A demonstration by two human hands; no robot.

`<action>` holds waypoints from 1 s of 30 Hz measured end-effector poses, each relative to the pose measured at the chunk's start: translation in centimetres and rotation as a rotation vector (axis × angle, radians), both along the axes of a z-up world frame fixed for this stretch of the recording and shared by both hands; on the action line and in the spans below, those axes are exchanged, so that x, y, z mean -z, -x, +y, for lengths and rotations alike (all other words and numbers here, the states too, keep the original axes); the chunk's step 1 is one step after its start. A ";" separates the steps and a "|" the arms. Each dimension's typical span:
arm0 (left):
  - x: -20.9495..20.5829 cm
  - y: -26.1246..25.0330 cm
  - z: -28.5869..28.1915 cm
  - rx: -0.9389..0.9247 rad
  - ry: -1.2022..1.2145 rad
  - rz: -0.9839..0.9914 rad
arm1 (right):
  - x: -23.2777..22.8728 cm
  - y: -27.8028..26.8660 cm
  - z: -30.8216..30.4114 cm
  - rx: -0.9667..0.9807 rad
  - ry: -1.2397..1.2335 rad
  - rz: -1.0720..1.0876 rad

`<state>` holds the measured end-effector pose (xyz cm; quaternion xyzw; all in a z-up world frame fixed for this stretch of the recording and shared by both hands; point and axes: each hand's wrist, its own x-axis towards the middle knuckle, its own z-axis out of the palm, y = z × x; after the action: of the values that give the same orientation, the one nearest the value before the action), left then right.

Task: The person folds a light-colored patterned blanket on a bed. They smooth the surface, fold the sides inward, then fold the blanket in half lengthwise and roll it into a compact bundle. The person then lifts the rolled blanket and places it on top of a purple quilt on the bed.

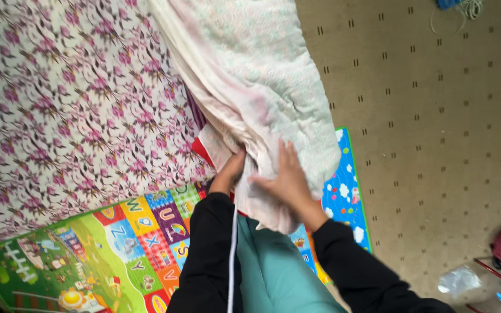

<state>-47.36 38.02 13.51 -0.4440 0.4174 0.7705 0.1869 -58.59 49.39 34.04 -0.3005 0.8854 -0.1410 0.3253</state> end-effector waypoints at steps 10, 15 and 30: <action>-2.7 0.4 -0.1 -0.120 -0.301 0.128 | 2.3 0.3 -4.2 0.207 -0.124 0.235; 2.8 -0.2 -1.6 -0.269 0.006 0.162 | 2.9 2.0 -3.0 0.215 -0.070 0.243; 5.3 5.7 3.9 0.504 0.940 0.055 | -9.0 8.8 -3.6 0.168 0.160 0.296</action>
<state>-53.04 41.87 8.25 -0.3455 0.8160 0.4430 0.1360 -67.43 45.81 43.01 -0.2678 0.9316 -0.1918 0.1538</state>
